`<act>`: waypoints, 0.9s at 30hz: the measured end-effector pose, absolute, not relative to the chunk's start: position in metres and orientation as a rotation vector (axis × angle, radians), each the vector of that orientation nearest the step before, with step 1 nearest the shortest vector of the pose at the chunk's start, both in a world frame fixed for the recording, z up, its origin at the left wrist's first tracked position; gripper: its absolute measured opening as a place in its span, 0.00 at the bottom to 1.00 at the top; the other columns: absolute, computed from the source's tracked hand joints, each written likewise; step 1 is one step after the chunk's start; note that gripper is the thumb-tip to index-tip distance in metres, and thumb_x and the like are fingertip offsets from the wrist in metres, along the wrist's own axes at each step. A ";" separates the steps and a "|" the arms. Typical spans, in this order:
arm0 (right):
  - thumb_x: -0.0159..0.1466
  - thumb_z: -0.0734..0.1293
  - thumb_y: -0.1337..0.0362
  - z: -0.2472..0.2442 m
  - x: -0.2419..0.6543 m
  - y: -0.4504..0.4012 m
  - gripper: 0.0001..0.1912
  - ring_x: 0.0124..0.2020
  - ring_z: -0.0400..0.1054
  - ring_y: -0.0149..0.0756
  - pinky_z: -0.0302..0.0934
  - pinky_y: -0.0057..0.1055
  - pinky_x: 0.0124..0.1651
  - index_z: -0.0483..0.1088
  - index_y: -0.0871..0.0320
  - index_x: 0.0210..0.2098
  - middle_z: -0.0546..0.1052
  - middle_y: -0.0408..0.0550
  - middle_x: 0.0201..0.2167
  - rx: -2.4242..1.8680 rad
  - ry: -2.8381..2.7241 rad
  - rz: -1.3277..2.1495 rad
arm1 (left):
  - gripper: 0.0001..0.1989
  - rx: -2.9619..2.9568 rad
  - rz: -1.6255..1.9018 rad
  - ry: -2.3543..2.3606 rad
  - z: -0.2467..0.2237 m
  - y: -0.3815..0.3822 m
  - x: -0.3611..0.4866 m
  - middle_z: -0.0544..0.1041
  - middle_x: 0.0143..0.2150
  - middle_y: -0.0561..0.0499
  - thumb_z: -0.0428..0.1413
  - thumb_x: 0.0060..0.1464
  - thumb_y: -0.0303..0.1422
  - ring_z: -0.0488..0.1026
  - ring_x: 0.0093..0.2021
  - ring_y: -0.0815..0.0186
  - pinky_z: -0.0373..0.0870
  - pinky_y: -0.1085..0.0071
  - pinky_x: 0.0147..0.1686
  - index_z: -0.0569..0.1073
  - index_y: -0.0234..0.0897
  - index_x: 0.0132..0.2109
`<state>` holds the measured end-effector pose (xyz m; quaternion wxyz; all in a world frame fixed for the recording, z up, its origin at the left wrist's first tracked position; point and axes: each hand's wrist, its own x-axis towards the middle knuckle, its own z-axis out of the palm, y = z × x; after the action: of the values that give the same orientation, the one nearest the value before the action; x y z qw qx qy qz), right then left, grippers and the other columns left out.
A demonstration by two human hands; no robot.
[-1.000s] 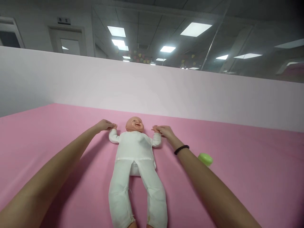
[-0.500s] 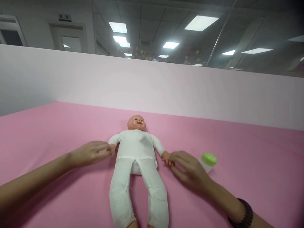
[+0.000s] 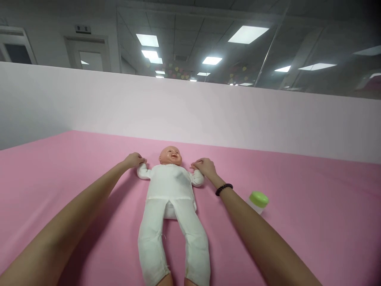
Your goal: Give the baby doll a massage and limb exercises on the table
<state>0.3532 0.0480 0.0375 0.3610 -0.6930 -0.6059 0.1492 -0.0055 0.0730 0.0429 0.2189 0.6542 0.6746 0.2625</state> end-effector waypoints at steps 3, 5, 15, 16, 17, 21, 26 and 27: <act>0.57 0.74 0.59 0.057 0.361 0.015 0.16 0.42 0.77 0.42 0.71 0.36 0.47 0.76 0.61 0.42 0.81 0.53 0.40 -1.423 -1.396 0.360 | 0.14 1.984 1.185 1.717 0.054 0.043 -0.011 0.82 0.43 0.47 0.56 0.55 0.45 0.77 0.44 0.57 0.71 0.68 0.41 0.78 0.40 0.40; 0.59 0.72 0.57 0.065 0.368 -0.020 0.16 0.41 0.77 0.41 0.73 0.37 0.46 0.75 0.59 0.43 0.81 0.52 0.41 -1.162 -1.497 0.301 | 0.15 2.217 1.383 1.522 0.058 0.014 -0.016 0.81 0.46 0.47 0.55 0.58 0.45 0.76 0.46 0.59 0.71 0.66 0.46 0.77 0.41 0.46; 0.70 0.61 0.69 0.027 0.385 -0.130 0.10 0.38 0.75 0.37 0.71 0.33 0.40 0.74 0.54 0.43 0.80 0.50 0.38 -0.719 -2.461 -0.163 | 0.19 3.220 0.551 0.624 0.027 -0.089 -0.045 0.80 0.51 0.50 0.47 0.66 0.24 0.75 0.45 0.61 0.69 0.63 0.48 0.73 0.49 0.56; 0.70 0.62 0.68 0.032 0.383 -0.123 0.09 0.38 0.75 0.37 0.71 0.33 0.41 0.74 0.54 0.44 0.80 0.50 0.39 -0.750 -2.399 -0.120 | 0.16 3.169 0.681 0.706 0.030 -0.084 -0.043 0.81 0.50 0.49 0.48 0.66 0.27 0.76 0.45 0.61 0.69 0.64 0.47 0.75 0.48 0.54; 0.70 0.64 0.66 0.040 0.381 -0.112 0.08 0.39 0.75 0.37 0.71 0.33 0.41 0.74 0.54 0.45 0.80 0.50 0.40 -0.797 -2.302 -0.071 | 0.13 3.071 0.843 0.832 0.034 -0.075 -0.039 0.81 0.48 0.49 0.50 0.66 0.30 0.76 0.44 0.62 0.70 0.64 0.47 0.76 0.46 0.52; 0.62 0.72 0.58 0.061 0.363 -0.045 0.16 0.41 0.77 0.40 0.72 0.35 0.44 0.74 0.57 0.47 0.81 0.51 0.42 -1.045 -1.723 0.182 | 0.15 2.316 1.395 1.492 0.048 -0.014 -0.019 0.80 0.48 0.47 0.54 0.63 0.44 0.76 0.46 0.59 0.71 0.65 0.46 0.77 0.42 0.49; 0.59 0.70 0.66 0.031 0.341 0.032 0.07 0.38 0.77 0.40 0.70 0.32 0.41 0.77 0.61 0.37 0.82 0.52 0.36 -1.511 -1.397 0.465 | 0.11 1.656 1.097 1.890 0.028 0.053 0.001 0.82 0.42 0.44 0.58 0.55 0.39 0.78 0.43 0.54 0.72 0.64 0.42 0.79 0.37 0.38; 0.58 0.69 0.68 0.022 0.339 0.041 0.04 0.35 0.77 0.40 0.70 0.31 0.40 0.77 0.61 0.31 0.82 0.51 0.31 -1.592 -1.398 0.531 | 0.09 1.616 1.023 1.874 0.022 0.059 0.002 0.83 0.40 0.44 0.58 0.53 0.38 0.78 0.42 0.54 0.72 0.64 0.42 0.79 0.37 0.35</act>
<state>0.3386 0.0408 0.0223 0.4606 -0.6471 -0.5680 0.2156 0.0015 0.0587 0.0217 0.2297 0.5873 0.6811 0.3719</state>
